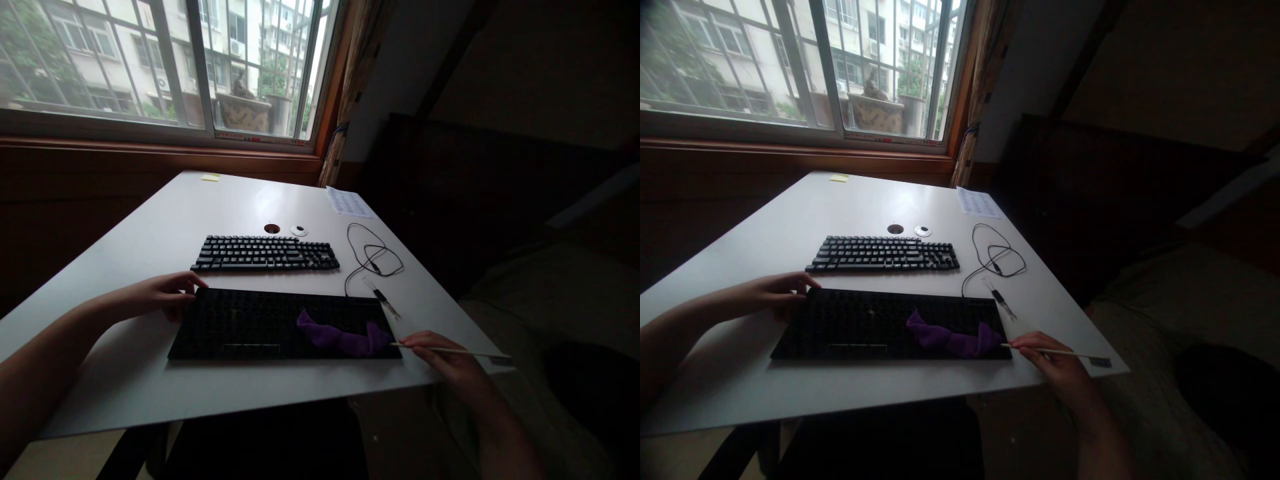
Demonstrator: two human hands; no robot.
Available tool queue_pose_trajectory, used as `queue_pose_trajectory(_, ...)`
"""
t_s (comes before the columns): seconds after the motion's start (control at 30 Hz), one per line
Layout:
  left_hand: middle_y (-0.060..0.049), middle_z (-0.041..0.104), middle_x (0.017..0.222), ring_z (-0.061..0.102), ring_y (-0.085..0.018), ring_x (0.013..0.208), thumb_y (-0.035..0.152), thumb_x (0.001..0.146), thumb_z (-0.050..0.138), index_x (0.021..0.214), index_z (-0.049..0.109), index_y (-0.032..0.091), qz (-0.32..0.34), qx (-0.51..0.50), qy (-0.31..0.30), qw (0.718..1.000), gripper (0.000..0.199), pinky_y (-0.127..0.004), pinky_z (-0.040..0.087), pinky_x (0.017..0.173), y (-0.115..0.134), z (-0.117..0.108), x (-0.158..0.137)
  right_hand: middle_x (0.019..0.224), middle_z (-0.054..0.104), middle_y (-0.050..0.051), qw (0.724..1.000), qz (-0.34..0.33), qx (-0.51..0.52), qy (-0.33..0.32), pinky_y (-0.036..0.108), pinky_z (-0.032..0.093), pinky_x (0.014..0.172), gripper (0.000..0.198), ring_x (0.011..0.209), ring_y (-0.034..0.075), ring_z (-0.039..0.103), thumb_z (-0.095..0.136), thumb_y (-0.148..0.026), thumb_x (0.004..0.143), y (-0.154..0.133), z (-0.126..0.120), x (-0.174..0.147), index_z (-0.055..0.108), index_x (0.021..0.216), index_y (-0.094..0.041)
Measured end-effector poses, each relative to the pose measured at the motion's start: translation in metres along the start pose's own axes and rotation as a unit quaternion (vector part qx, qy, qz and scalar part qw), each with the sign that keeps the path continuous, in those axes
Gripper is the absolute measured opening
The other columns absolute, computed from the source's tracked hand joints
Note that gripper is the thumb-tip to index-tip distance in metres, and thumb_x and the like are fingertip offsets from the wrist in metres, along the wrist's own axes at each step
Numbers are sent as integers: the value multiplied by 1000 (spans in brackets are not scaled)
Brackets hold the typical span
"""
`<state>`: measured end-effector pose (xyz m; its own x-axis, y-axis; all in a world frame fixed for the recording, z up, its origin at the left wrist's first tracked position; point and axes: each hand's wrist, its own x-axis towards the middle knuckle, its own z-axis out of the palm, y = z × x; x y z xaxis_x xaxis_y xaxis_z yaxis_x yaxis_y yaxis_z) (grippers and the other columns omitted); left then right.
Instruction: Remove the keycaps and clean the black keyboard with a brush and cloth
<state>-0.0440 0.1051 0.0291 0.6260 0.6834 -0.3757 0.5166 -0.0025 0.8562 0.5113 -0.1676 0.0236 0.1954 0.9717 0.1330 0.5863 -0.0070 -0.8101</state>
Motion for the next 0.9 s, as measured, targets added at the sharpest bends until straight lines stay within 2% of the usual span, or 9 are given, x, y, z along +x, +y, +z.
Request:
queue_pose_trajectory(0.1, -2, 65, 91, 67, -19, 73, 52, 89, 66, 126, 56, 21, 3, 0, 0, 1000, 49, -28, 55, 62, 0, 0, 0, 98, 77, 10, 1000, 0, 1, -1, 41, 58, 91, 29, 98, 29, 72, 71, -52, 87, 3, -1, 1, 81, 90, -24)
queue_pose_trajectory(0.3, -2, 64, 91, 66, -20, 74, 52, 90, 64, 127, 54, 22, 4, 4, -6, 1000, 49, -28, 56, 63, -4, -2, 0, 97, 78, 9, 997, -52, 40, -30, 41, 58, 89, 27, 96, 27, 72, 68, -48, 91, -14, 34, 12, 81, 86, -24)
queue_pose_trajectory(0.37, -2, 64, 91, 66, -20, 75, 53, 89, 64, 128, 54, 23, 2, 2, -7, 1000, 50, -28, 56, 64, -6, -3, 1, 98, 78, 9, 997, -54, 41, -39, 42, 58, 91, 25, 97, 27, 72, 68, -46, 91, -19, 38, 13, 81, 88, -24)
queue_pose_trajectory(0.6, -1, 64, 92, 66, -19, 74, 51, 90, 64, 127, 56, 22, 4, -4, -8, 1000, 48, -27, 55, 63, -3, -2, 0, 98, 77, 10, 1000, 0, -8, -3, 42, 57, 91, 31, 98, 29, 71, 69, -53, 89, -7, 2, 0, 81, 90, -24)
queue_pose_trajectory(0.67, -2, 65, 91, 66, -19, 74, 51, 89, 65, 127, 57, 22, 4, -5, -4, 1000, 48, -27, 55, 63, -3, -1, 0, 98, 77, 10, 1000, 1, -11, 0, 41, 57, 90, 31, 98, 28, 71, 69, -53, 89, -4, 0, -1, 81, 90, -24)
queue_pose_trajectory(0.77, -3, 65, 91, 66, -20, 74, 53, 89, 66, 126, 57, 22, 1, 0, 1, 1000, 50, -29, 56, 63, -5, -2, 1, 98, 78, 9, 1000, -22, 5, -14, 42, 57, 91, 29, 98, 27, 72, 69, -51, 90, -5, 13, 4, 81, 88, -24)
queue_pose_trajectory(0.9, -2, 65, 92, 67, -21, 74, 55, 85, 69, 125, 57, 24, -3, -3, -1, 1000, 52, -29, 57, 63, -6, -3, 1, 99, 78, 7, 997, -61, 39, -28, 40, 58, 90, 22, 99, 25, 72, 68, -44, 92, -19, 45, 13, 80, 91, -26)
